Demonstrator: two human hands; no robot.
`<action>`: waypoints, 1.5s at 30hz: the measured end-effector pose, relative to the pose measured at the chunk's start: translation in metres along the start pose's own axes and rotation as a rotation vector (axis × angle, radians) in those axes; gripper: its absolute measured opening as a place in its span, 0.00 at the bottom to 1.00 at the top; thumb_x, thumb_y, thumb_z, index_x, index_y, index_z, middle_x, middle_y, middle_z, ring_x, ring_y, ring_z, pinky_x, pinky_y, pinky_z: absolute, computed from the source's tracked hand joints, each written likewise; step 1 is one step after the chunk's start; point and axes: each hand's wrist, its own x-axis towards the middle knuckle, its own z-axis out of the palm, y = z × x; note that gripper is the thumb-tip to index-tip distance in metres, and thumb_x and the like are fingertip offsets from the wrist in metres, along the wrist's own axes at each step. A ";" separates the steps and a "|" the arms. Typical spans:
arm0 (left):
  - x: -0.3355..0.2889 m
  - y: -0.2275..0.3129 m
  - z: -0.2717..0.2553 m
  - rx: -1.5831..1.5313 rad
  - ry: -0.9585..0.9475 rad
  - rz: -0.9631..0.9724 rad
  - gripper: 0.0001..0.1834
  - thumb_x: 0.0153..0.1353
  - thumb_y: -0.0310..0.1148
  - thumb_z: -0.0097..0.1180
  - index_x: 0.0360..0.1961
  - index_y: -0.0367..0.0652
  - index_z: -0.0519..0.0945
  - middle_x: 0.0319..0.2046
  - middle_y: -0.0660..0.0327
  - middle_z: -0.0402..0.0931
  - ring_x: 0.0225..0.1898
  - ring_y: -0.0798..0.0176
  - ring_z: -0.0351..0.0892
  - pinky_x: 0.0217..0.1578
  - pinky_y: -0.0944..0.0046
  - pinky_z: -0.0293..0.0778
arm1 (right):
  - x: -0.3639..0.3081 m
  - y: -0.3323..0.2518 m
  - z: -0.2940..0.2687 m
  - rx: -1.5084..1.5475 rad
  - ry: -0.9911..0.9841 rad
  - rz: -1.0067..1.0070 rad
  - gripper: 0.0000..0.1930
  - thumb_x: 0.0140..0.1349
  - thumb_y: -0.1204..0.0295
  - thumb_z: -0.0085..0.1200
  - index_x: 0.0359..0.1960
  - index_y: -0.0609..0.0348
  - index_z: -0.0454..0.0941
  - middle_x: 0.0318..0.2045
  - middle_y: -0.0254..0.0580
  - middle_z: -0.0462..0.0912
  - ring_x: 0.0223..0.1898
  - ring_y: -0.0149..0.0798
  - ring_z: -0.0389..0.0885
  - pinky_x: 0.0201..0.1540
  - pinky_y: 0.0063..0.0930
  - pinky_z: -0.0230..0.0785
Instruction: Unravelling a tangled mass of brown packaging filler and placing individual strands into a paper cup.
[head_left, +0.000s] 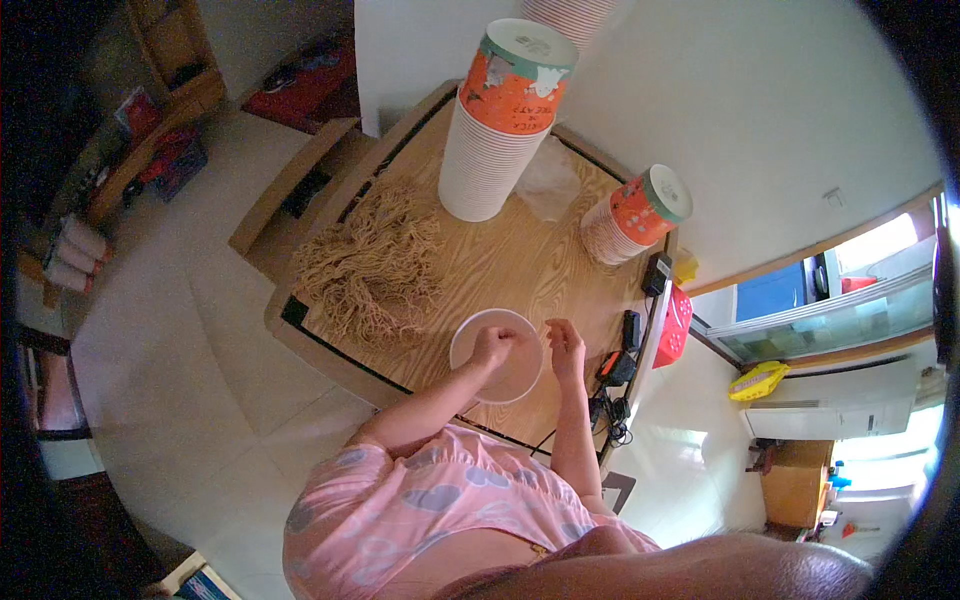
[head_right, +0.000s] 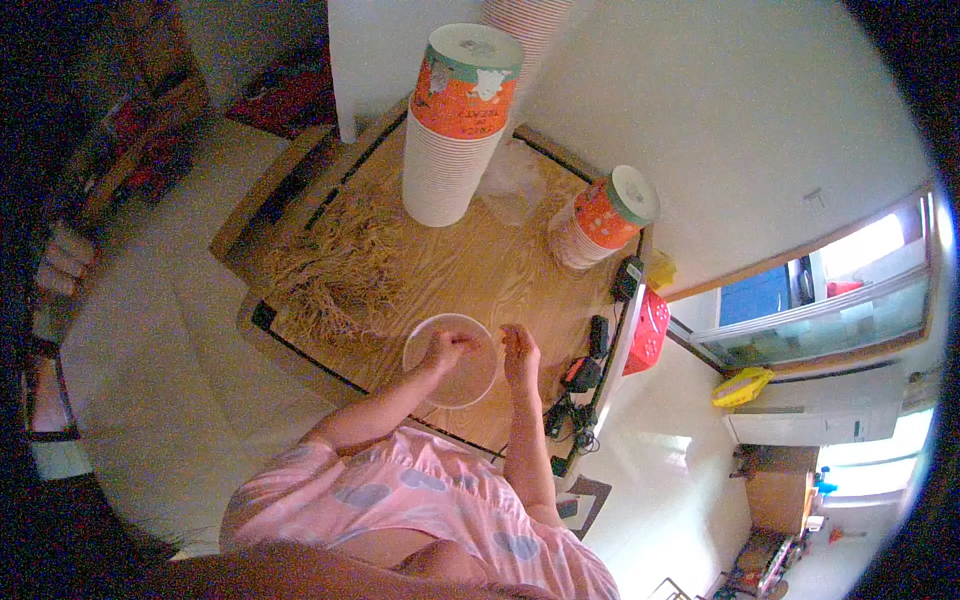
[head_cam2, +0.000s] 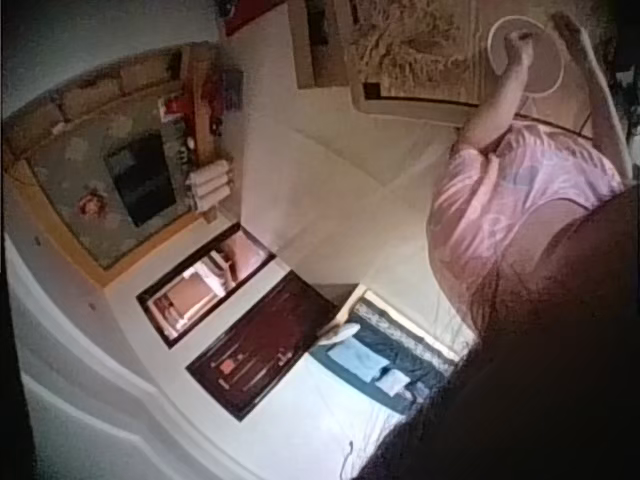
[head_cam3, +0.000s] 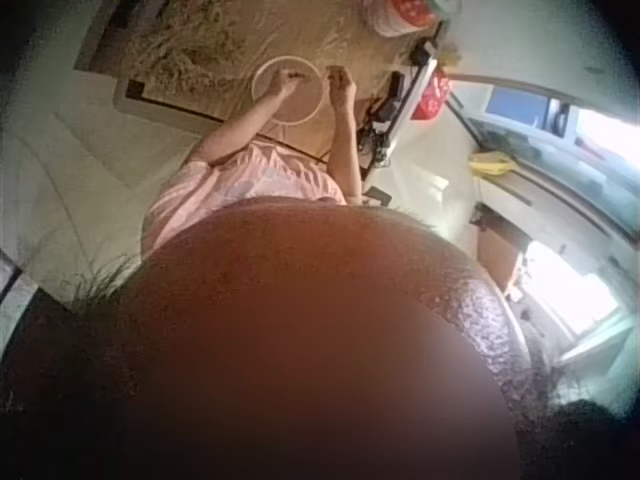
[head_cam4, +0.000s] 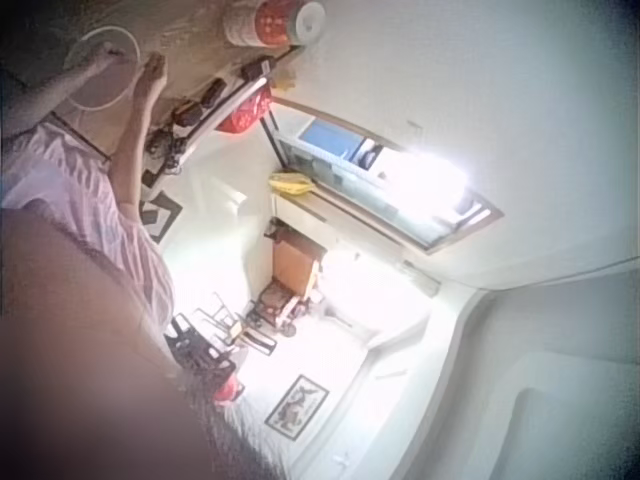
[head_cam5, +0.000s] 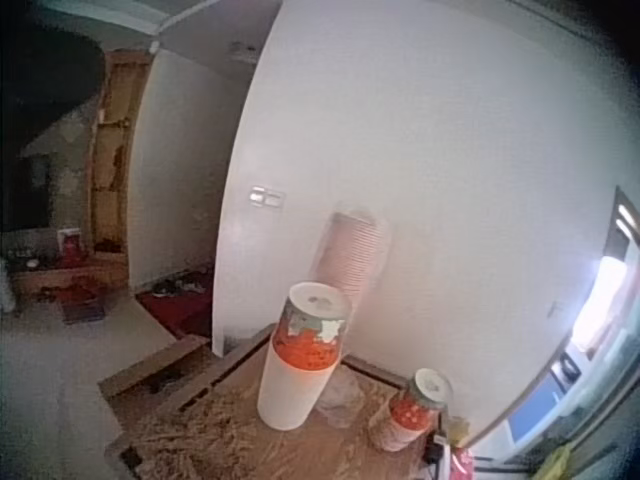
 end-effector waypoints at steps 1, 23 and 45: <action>-0.001 0.004 0.000 0.090 0.068 0.004 0.12 0.43 0.38 0.60 0.25 0.40 0.81 0.23 0.56 0.79 0.26 0.65 0.78 0.29 0.68 0.70 | 0.001 0.004 0.002 0.078 -0.020 0.010 0.09 0.60 0.70 0.43 0.37 0.56 0.76 0.23 0.33 0.75 0.26 0.25 0.71 0.29 0.20 0.65; -0.010 0.025 0.002 0.122 0.145 0.094 0.12 0.45 0.37 0.60 0.25 0.38 0.81 0.21 0.58 0.79 0.23 0.70 0.76 0.25 0.70 0.69 | -0.002 0.009 0.000 0.234 -0.006 0.077 0.07 0.57 0.76 0.47 0.35 0.61 0.77 0.28 0.35 0.78 0.28 0.27 0.73 0.31 0.19 0.67; -0.042 0.092 -0.013 -0.075 0.000 -0.193 0.09 0.48 0.32 0.58 0.25 0.37 0.80 0.22 0.63 0.77 0.24 0.72 0.73 0.26 0.71 0.67 | -0.017 -0.035 -0.004 0.060 -0.170 -0.152 0.08 0.49 0.80 0.55 0.33 0.60 0.77 0.24 0.33 0.77 0.27 0.24 0.72 0.31 0.17 0.65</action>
